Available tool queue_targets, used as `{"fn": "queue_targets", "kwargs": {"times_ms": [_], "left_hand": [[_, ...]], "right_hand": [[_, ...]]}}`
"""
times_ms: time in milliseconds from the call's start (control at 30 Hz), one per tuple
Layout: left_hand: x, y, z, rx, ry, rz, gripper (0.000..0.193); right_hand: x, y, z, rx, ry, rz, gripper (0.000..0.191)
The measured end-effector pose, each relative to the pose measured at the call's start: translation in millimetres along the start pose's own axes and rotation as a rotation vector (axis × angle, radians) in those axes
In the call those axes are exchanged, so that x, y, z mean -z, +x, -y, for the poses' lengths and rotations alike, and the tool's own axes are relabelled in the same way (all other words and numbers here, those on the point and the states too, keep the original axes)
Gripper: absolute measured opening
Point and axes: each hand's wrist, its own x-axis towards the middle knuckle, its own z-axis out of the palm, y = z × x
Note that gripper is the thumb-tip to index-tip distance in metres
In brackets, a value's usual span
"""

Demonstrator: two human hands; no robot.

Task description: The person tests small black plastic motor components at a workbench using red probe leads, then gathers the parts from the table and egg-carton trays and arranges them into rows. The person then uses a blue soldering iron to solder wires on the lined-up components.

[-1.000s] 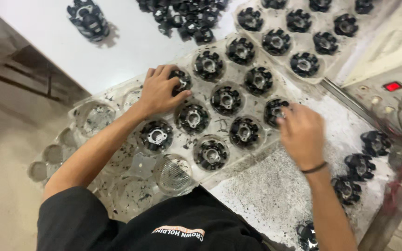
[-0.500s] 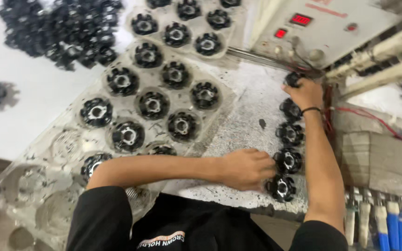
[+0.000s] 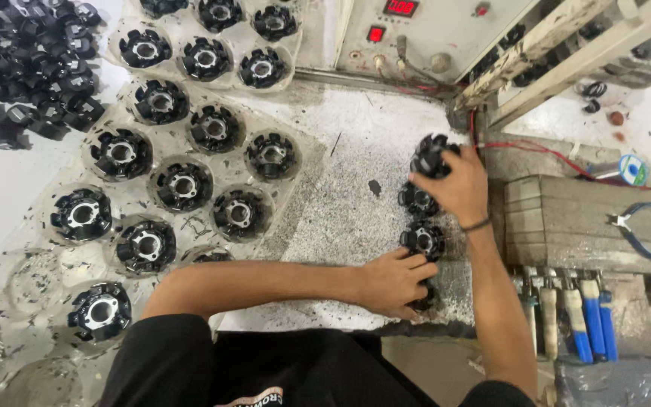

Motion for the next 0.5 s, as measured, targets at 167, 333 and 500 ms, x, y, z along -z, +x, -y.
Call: {"fn": "queue_targets", "kwargs": {"times_ms": [167,333,500], "left_hand": [[21.4,15.1,-5.8,0.083,-0.145,-0.235,0.051],[-7.0,46.9,24.9,0.08,0.215,-0.325,0.056],[-15.3,49.6,51.9,0.262,0.125,-0.144,0.051]], "right_hand": [[-14.3,-51.4,-3.5,0.245,0.113,-0.069,0.069],[-18.3,-22.3,-45.3,0.213,0.107,-0.058,0.079],[-16.2,-5.5,-65.1,0.252,0.108,-0.07,0.079]]}}
